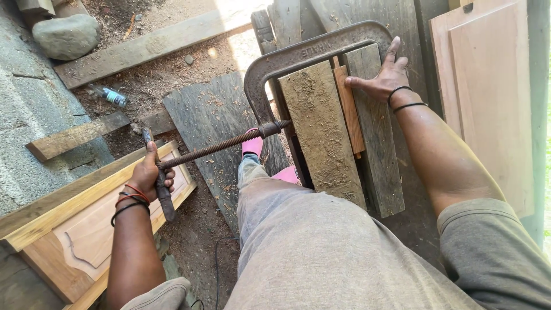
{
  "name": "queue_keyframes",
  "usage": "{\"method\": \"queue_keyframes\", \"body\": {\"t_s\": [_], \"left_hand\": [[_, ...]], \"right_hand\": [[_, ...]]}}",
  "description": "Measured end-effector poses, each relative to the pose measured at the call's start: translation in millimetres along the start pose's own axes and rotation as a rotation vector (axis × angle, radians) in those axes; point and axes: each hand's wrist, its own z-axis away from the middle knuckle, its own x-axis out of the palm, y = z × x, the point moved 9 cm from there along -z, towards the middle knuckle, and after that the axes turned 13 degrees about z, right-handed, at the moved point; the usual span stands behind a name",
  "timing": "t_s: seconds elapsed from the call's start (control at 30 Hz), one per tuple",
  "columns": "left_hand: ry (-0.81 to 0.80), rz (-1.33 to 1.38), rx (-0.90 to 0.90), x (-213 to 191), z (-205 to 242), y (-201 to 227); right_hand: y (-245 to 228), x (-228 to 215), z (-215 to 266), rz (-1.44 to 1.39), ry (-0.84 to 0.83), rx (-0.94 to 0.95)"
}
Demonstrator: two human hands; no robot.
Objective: The user is using a C-clamp to secure pieces of wood and then using a chisel and hammer to shape them.
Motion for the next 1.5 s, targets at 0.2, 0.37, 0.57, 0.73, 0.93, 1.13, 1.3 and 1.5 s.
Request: {"method": "queue_keyframes", "body": {"t_s": [0.2,0.37,0.57,0.73,0.93,1.13,1.3,1.5], "left_hand": [[-0.065,0.142,0.127,3.4,11.4,9.6],[0.035,-0.075,0.330,34.9,43.1,36.8],[0.108,-0.493,-0.046,-7.2,-13.7,25.1],[-0.006,-0.627,-0.316,-14.9,-13.5,15.6],[-0.011,-0.546,-0.277,-28.5,-35.7,2.2],[-0.106,-0.253,-0.182,-26.0,-25.2,-3.6],[-0.141,-0.291,0.019,-16.2,-4.4,2.4],[0.057,-0.614,0.637,13.3,52.3,35.0]], "right_hand": [[-5.9,-0.1,3.8,-0.002,-0.009,-0.002],[-1.2,0.1,0.6,0.011,-0.009,0.007],[-6.8,-5.3,3.7,0.003,-0.029,0.014],[-2.1,-0.8,4.1,0.009,-0.040,0.027],[-3.5,-2.6,3.0,-0.002,-0.025,0.015],[0.8,3.5,-6.6,-0.001,-0.023,-0.012],[-0.5,2.7,-2.4,0.011,-0.040,0.009],[3.2,7.4,-9.1,0.016,-0.024,-0.003]]}}
